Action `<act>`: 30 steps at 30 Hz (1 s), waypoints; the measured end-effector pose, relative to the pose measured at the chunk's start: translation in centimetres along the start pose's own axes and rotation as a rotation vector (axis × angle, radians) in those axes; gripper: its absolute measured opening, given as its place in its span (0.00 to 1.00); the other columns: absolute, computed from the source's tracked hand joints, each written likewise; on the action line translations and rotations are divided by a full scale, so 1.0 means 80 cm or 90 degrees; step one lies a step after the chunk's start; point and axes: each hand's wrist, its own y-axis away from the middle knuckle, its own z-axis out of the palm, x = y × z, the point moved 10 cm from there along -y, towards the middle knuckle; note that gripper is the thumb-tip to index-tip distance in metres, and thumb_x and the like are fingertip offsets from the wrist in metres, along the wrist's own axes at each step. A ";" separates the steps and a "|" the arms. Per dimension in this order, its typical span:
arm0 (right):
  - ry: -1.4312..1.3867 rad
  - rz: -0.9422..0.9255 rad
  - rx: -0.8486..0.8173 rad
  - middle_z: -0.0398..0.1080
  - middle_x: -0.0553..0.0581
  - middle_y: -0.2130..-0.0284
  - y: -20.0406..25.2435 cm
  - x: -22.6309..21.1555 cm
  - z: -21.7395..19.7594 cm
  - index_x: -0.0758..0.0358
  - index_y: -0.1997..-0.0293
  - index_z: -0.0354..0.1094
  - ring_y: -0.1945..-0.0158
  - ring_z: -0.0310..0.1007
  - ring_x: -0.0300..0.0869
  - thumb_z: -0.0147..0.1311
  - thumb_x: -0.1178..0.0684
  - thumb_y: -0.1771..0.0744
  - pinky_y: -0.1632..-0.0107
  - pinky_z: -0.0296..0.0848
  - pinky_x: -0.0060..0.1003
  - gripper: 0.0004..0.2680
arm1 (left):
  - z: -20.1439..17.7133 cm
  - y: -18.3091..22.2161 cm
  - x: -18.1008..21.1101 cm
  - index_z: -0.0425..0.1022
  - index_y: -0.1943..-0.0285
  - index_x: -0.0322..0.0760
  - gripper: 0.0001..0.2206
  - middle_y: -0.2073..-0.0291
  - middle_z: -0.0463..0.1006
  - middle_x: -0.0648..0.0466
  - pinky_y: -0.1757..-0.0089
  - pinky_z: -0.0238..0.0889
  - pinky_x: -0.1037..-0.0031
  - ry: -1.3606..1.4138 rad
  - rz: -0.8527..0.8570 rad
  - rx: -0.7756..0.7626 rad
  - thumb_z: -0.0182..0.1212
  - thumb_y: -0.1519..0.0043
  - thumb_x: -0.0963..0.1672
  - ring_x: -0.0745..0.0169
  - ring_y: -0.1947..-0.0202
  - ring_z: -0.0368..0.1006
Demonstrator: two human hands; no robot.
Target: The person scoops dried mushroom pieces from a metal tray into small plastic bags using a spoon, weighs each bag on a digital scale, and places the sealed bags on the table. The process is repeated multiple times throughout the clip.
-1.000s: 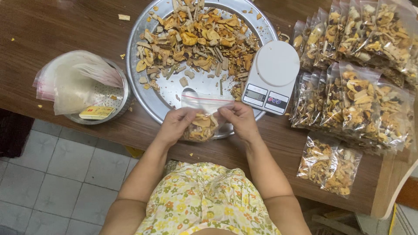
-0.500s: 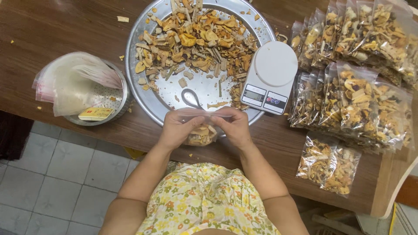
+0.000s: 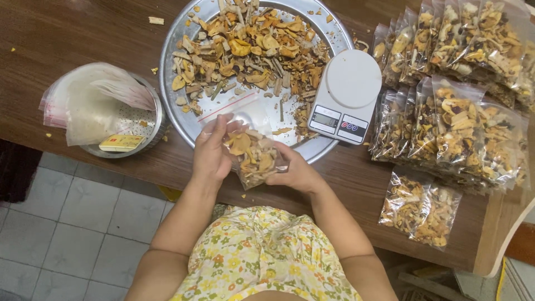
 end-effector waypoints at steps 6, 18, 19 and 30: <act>-0.235 0.075 0.116 0.78 0.61 0.55 0.008 0.058 -0.025 0.65 0.45 0.70 0.53 0.79 0.47 0.68 0.58 0.39 0.51 0.81 0.44 0.18 | -0.030 -0.015 -0.009 0.78 0.53 0.35 0.09 0.62 0.84 0.40 0.58 0.78 0.63 0.021 -0.028 -0.006 0.63 0.36 0.45 0.49 0.61 0.83; -0.099 0.078 0.098 0.77 0.64 0.65 -0.002 -0.014 -0.045 0.63 0.41 0.64 0.68 0.82 0.52 0.69 0.66 0.41 0.70 0.84 0.44 0.24 | -0.032 0.000 -0.060 0.70 0.38 0.25 0.20 0.54 0.80 0.33 0.55 0.76 0.52 -0.133 -0.205 -0.275 0.59 0.37 0.43 0.43 0.57 0.81; -0.087 0.078 0.104 0.77 0.65 0.67 -0.001 -0.015 -0.049 0.64 0.45 0.66 0.70 0.81 0.52 0.69 0.67 0.42 0.72 0.83 0.43 0.22 | -0.045 -0.009 -0.077 0.72 0.39 0.25 0.19 0.53 0.81 0.36 0.55 0.76 0.52 -0.151 -0.203 -0.253 0.58 0.35 0.44 0.44 0.56 0.80; 0.189 0.082 0.074 0.71 0.60 0.64 -0.017 -0.037 -0.057 0.66 0.48 0.68 0.67 0.77 0.51 0.74 0.58 0.42 0.75 0.81 0.40 0.21 | -0.044 0.002 -0.127 0.72 0.35 0.41 0.17 0.47 0.79 0.40 0.53 0.73 0.42 0.062 -0.299 -0.241 0.53 0.32 0.48 0.38 0.50 0.78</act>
